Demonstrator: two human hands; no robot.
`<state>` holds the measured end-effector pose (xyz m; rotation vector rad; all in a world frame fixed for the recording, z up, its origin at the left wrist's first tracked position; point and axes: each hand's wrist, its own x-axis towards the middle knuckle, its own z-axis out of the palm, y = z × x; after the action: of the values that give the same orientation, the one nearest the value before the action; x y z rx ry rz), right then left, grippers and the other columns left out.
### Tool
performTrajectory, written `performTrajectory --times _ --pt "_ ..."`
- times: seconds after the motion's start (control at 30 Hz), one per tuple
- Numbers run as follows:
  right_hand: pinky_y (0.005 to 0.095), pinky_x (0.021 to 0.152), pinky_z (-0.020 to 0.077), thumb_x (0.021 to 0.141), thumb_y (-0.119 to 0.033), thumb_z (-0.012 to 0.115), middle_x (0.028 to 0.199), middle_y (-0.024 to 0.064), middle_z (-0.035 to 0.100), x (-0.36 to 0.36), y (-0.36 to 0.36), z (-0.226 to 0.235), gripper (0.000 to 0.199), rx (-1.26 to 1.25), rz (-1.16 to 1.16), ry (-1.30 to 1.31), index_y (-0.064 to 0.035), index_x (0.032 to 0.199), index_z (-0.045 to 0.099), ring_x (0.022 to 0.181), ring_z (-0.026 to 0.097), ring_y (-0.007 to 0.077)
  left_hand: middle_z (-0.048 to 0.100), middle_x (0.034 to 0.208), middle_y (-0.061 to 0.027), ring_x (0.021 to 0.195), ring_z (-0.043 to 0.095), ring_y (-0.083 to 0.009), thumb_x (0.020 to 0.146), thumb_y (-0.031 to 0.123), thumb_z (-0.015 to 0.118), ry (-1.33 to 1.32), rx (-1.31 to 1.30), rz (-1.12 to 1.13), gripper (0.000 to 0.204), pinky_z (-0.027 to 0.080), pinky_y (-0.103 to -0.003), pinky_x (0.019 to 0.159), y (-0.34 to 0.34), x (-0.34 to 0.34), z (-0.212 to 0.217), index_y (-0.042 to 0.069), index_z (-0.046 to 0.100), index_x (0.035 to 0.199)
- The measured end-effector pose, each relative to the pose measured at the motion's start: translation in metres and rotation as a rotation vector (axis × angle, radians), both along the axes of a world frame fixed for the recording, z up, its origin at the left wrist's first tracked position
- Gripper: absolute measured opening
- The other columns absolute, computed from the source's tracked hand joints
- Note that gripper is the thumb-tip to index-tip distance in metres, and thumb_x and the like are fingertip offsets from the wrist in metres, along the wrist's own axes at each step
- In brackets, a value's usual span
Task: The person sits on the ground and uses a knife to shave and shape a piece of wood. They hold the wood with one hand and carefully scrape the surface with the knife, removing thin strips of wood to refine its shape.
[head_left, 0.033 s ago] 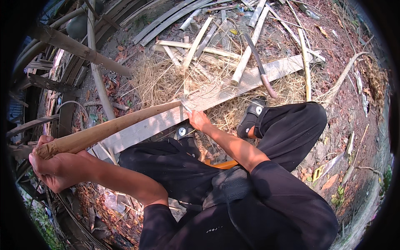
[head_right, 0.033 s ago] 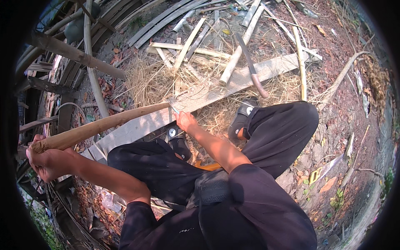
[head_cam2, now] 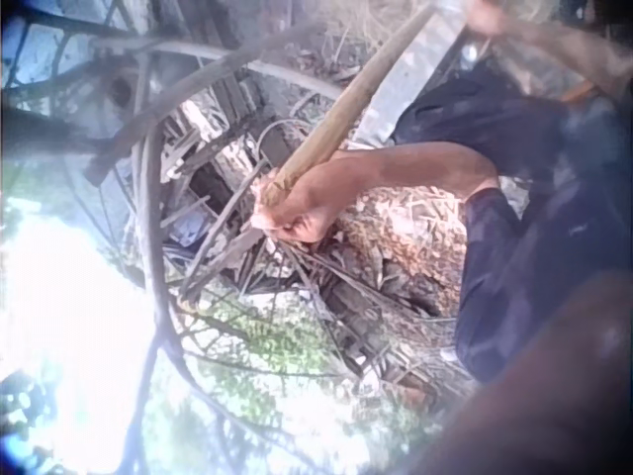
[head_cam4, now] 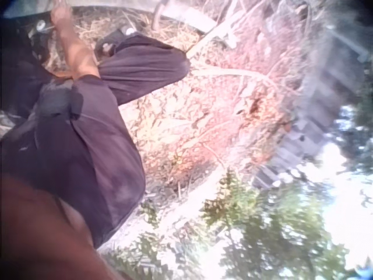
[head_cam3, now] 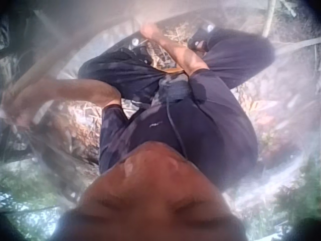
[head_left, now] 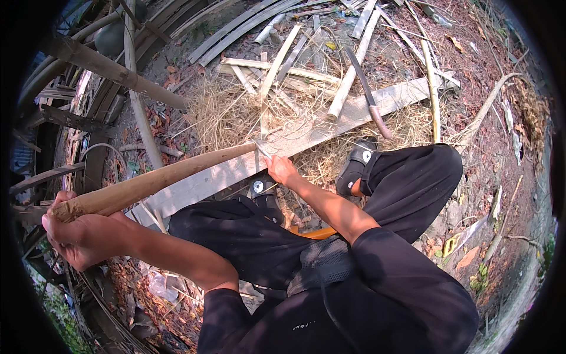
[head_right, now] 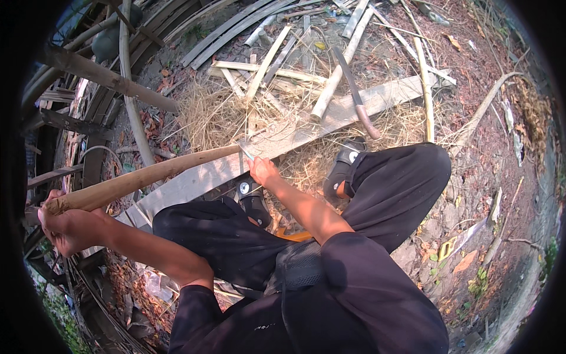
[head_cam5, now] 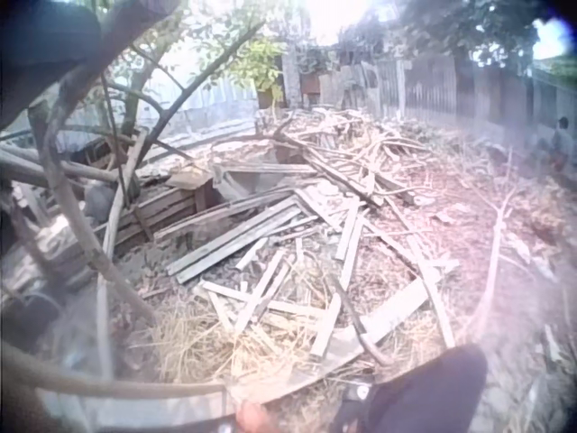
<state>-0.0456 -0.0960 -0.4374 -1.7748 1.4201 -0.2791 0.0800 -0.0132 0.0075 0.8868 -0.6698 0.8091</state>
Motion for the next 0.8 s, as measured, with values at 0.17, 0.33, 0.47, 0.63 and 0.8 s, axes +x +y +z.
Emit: performTrajectory --times 0.17,0.33,0.47,0.63,0.8 --pt "0.0501 0.073 0.0483 0.093 -0.035 0.038 0.092 0.0294 0.057 0.011 0.021 0.014 0.038 -0.049 0.008 -0.011 -0.0031 0.104 0.054 0.087 0.058 0.0437 0.059 0.066 -0.0149 0.056 0.058 -0.0201 0.083 0.013 0.054 0.045 0.027 0.055 0.025 0.051 -0.028 0.054 0.005 0.003 0.000 -0.009 0.057 0.072" --pt "0.0503 0.077 0.0460 0.093 -0.036 0.038 0.095 0.0305 0.057 0.004 0.000 0.009 0.040 -0.379 0.203 -0.172 -0.0012 0.100 0.056 0.089 0.057 0.0453 0.058 0.065 -0.0151 0.056 0.057 -0.0207 0.083 0.015 0.053 0.031 0.022 0.044 0.026 0.050 -0.028 0.053 0.007 0.011 -0.002 -0.009 0.056 0.071" --pt "0.0507 0.076 0.0464 0.093 -0.034 0.038 0.087 0.0301 0.058 -0.002 0.018 -0.018 0.040 -0.117 0.121 -0.007 0.0009 0.102 0.055 0.085 0.058 0.0452 0.057 0.064 -0.0151 0.056 0.057 -0.0212 0.081 0.014 0.050 0.068 0.015 0.036 0.025 0.049 -0.029 0.052 0.009 0.017 -0.003 -0.007 0.054 0.069" --pt "0.0490 0.081 0.0462 0.092 -0.039 0.041 0.097 0.0289 0.059 0.000 0.018 0.016 0.042 0.015 0.056 -0.098 -0.0007 0.097 0.058 0.095 0.055 0.0454 0.056 0.063 -0.0134 0.055 0.055 -0.0190 0.077 0.021 0.051 0.057 0.073 0.009 0.026 0.048 -0.028 0.049 0.017 0.027 -0.006 -0.003 0.052 0.068" --pt "0.0482 0.079 0.0475 0.093 -0.043 0.038 0.094 0.0300 0.059 -0.009 0.031 0.031 0.045 0.032 0.026 -0.080 -0.0031 0.102 0.056 0.093 0.055 0.0464 0.051 0.061 -0.0102 0.051 0.048 -0.0163 0.077 0.029 0.047 0.110 0.089 -0.110 0.030 0.047 -0.026 0.047 0.018 0.022 -0.005 0.002 0.049 0.066"
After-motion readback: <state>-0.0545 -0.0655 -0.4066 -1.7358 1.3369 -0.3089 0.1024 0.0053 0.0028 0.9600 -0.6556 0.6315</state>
